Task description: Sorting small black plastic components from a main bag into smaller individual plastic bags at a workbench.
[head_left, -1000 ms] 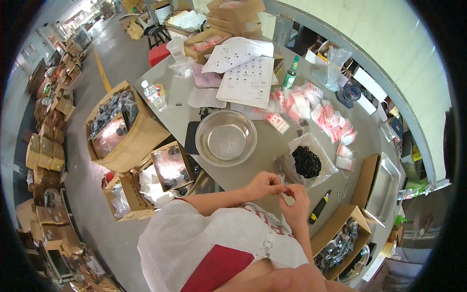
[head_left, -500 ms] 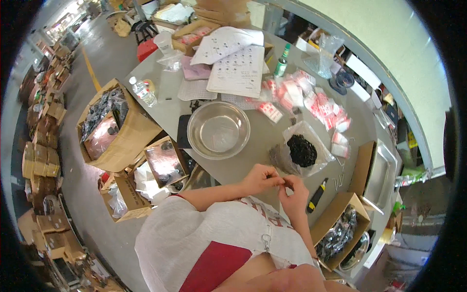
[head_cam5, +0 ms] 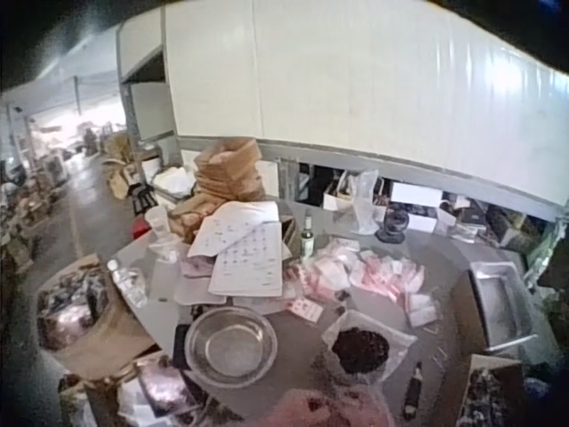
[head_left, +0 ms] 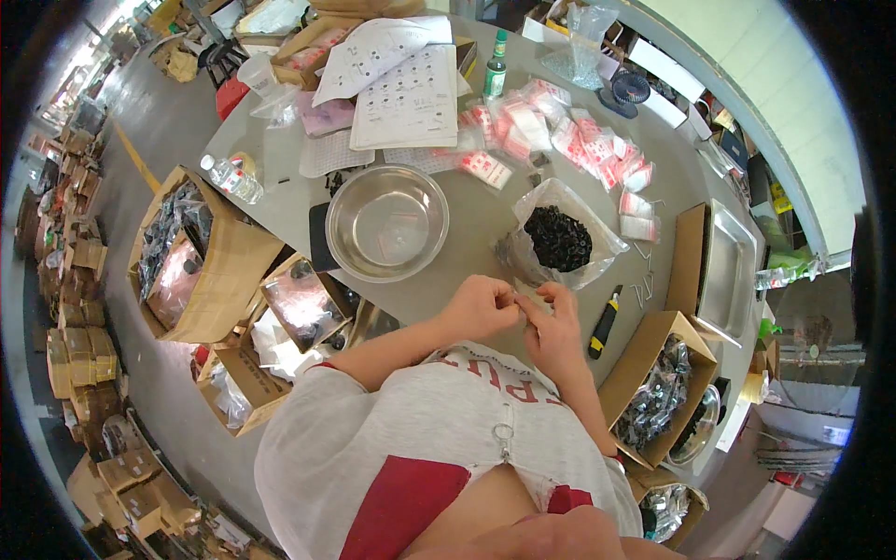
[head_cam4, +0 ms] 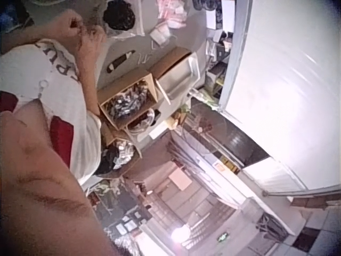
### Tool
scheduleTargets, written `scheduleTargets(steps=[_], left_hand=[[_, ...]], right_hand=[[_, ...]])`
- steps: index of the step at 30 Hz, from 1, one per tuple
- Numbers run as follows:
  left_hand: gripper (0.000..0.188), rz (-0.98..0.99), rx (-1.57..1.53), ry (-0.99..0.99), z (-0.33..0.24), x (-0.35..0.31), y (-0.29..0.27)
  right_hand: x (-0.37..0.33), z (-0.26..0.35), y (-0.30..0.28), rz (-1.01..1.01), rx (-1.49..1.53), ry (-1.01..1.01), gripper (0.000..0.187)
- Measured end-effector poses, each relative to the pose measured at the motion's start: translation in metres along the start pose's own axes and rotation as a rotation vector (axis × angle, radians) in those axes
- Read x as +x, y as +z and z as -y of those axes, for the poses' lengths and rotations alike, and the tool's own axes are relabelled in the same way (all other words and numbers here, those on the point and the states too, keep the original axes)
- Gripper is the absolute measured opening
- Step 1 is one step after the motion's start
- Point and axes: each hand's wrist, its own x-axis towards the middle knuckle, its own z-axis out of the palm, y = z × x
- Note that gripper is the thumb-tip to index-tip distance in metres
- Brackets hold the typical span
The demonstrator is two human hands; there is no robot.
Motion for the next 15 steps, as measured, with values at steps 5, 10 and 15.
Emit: scheduleTargets(steps=[5, 10, 15], left_hand=[[0.029, -0.032, -0.469, 0.049, 0.014, 0.014, 0.011], [0.038, -0.024, -0.611, -0.178, 0.012, 0.016, 0.006], [0.04, -0.032, -0.773, -0.293, 0.003, 0.019, -0.012]], right_hand=[[-0.012, -0.017, -0.002, 0.104, 0.021, -0.072, 0.026], [-0.021, -0.033, -0.004, 0.354, 0.37, 0.002, 0.021], [-0.002, -0.019, -0.015, 0.274, 0.13, -0.186, 0.032]])
